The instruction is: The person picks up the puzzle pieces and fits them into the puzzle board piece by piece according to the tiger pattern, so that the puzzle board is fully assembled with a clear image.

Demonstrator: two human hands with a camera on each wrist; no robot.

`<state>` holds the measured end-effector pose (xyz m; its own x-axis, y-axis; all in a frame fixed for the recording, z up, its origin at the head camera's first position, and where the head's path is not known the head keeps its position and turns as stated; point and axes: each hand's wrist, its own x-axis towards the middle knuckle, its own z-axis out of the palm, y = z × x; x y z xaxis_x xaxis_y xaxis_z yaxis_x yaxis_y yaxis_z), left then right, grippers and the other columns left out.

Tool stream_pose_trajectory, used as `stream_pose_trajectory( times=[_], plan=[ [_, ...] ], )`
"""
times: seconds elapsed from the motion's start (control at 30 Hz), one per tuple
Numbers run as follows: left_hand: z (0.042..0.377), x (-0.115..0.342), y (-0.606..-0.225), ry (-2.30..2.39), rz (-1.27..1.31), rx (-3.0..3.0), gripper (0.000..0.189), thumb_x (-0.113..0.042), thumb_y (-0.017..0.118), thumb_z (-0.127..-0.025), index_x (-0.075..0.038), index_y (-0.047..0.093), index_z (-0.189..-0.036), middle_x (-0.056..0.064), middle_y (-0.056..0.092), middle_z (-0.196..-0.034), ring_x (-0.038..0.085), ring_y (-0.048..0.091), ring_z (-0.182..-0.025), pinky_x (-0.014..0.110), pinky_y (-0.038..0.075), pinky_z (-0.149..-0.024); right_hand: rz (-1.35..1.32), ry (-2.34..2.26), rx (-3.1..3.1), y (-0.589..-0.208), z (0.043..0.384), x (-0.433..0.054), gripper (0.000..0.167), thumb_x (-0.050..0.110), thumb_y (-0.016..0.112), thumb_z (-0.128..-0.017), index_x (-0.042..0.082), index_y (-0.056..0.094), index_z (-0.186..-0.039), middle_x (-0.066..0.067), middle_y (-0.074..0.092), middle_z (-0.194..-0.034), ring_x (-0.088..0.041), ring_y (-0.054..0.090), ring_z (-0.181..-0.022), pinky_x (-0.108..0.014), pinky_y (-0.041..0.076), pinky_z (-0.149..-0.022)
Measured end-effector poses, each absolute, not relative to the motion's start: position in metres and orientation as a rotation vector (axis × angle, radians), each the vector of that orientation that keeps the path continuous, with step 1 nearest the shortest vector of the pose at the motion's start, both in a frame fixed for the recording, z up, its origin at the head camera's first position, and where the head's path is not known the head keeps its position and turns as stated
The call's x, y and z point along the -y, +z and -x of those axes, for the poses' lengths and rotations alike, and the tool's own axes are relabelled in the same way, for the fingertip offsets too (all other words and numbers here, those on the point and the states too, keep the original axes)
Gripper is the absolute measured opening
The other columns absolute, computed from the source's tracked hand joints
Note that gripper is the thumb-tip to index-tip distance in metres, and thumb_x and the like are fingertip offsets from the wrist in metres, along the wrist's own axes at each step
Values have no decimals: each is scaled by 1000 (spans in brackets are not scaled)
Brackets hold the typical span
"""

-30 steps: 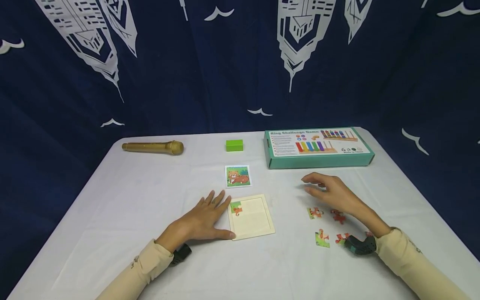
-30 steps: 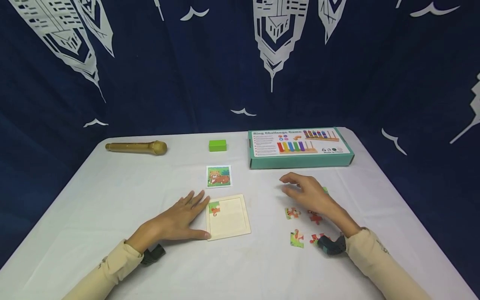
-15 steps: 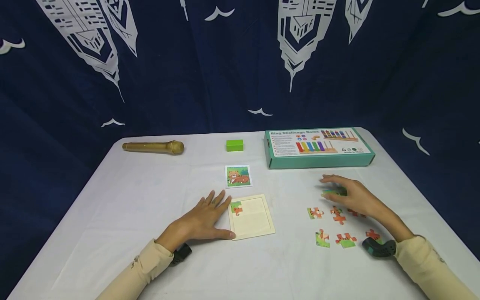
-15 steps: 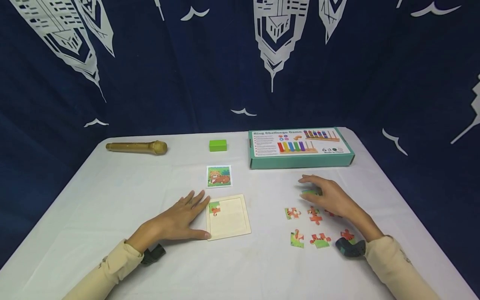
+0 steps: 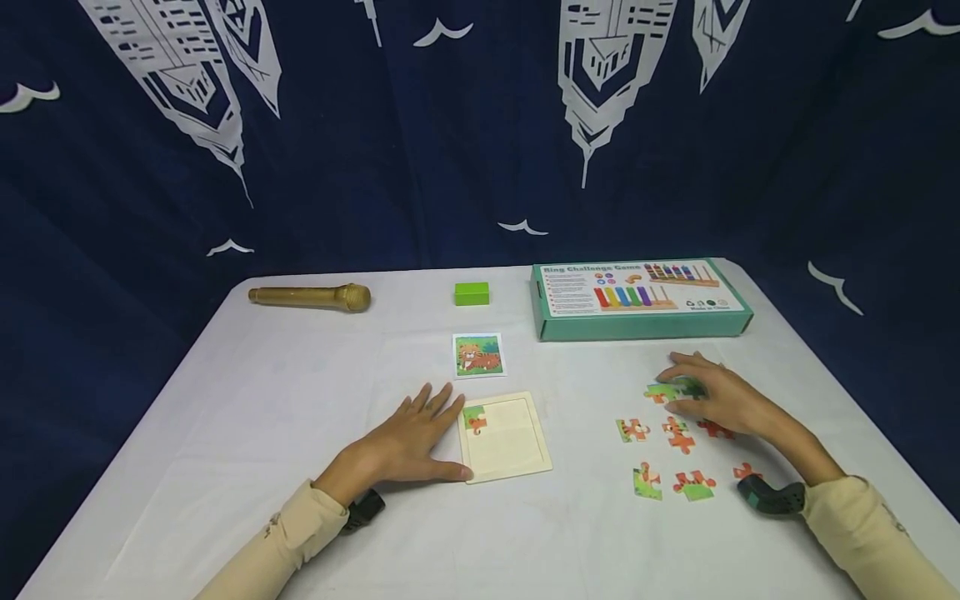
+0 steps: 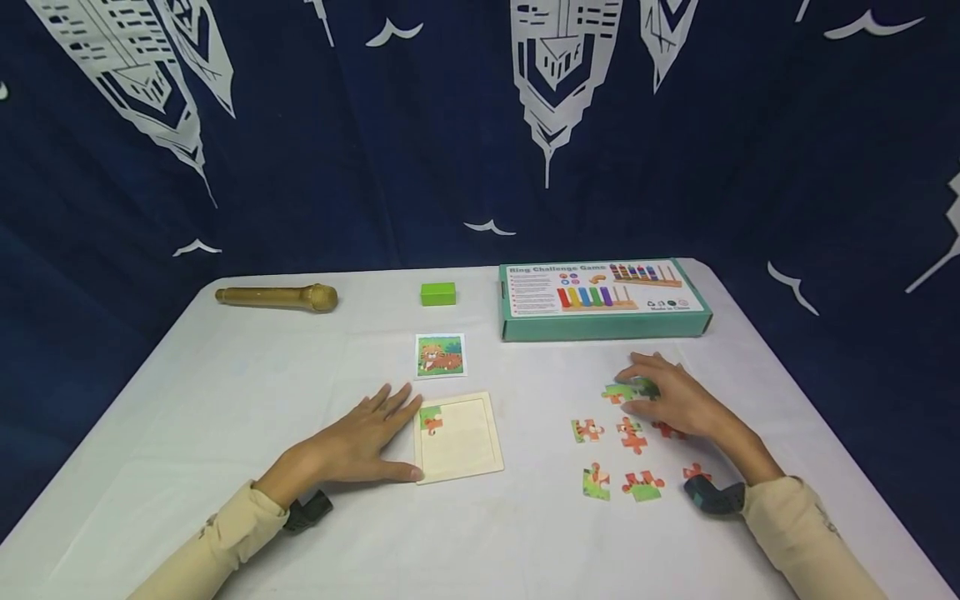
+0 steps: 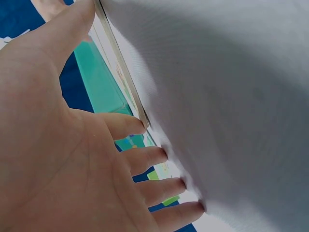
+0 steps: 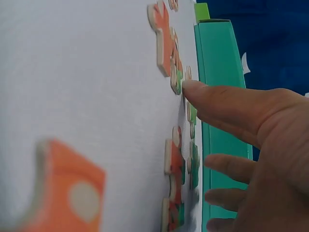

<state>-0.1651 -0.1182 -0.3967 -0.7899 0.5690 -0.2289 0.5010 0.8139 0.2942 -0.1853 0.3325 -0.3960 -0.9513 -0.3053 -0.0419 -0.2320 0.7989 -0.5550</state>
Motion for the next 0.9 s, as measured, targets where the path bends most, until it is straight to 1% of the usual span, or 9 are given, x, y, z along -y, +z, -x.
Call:
stream_pose_trajectory(
  times=[0.1, 0.23, 0.47, 0.57, 0.73, 0.9],
  plan=[
    [165, 119, -396, 318, -811, -2693, 103, -71, 59, -78, -12, 21, -154, 11, 10, -160, 38, 4, -146, 56, 13, -115, 437, -859, -2859, -397, 186, -332, 41, 22, 75, -82, 4, 64, -117, -35, 32, -144, -58, 19, -133, -73, 18, -101],
    [164, 119, -395, 314, -806, -2693, 103, -71, 59, -78, -12, 21, -154, 11, 10, -160, 38, 4, -146, 56, 13, -115, 471, -845, -2883, -397, 186, -332, 35, 18, 73, -84, 3, 63, -114, -34, 35, -141, -56, 28, -129, -70, 26, -99],
    [163, 118, -394, 313, -803, -2686, 103, -72, 59, -78, -12, 21, -154, 11, 10, -160, 37, 5, -146, 56, 14, -115, 485, -814, -2908, -399, 187, -331, 27, 13, 72, -84, 4, 62, -107, -35, 36, -140, -55, 30, -128, -68, 28, -99],
    [163, 118, -393, 319, -801, -2684, 103, -71, 59, -78, -12, 22, -154, 11, 10, -160, 37, 4, -146, 56, 13, -115, 476, -803, -2924, -399, 188, -330, 26, 12, 73, -84, 4, 61, -106, -34, 37, -138, -55, 31, -127, -68, 28, -99],
    [164, 117, -392, 314, -801, -2686, 104, -72, 59, -78, -12, 21, -154, 11, 9, -160, 37, 4, -146, 55, 12, -115, 452, -767, -2987, -398, 187, -330, 27, 14, 75, -81, 6, 60, -102, -31, 44, -132, -50, 36, -121, -65, 32, -94],
    [164, 117, -393, 315, -800, -2688, 104, -72, 59, -78, -12, 21, -154, 11, 10, -160, 37, 4, -146, 55, 12, -115, 453, -762, -3015, -397, 186, -328, 25, 11, 76, -79, 7, 59, -97, -30, 45, -130, -50, 34, -118, -66, 32, -92]
  ],
)
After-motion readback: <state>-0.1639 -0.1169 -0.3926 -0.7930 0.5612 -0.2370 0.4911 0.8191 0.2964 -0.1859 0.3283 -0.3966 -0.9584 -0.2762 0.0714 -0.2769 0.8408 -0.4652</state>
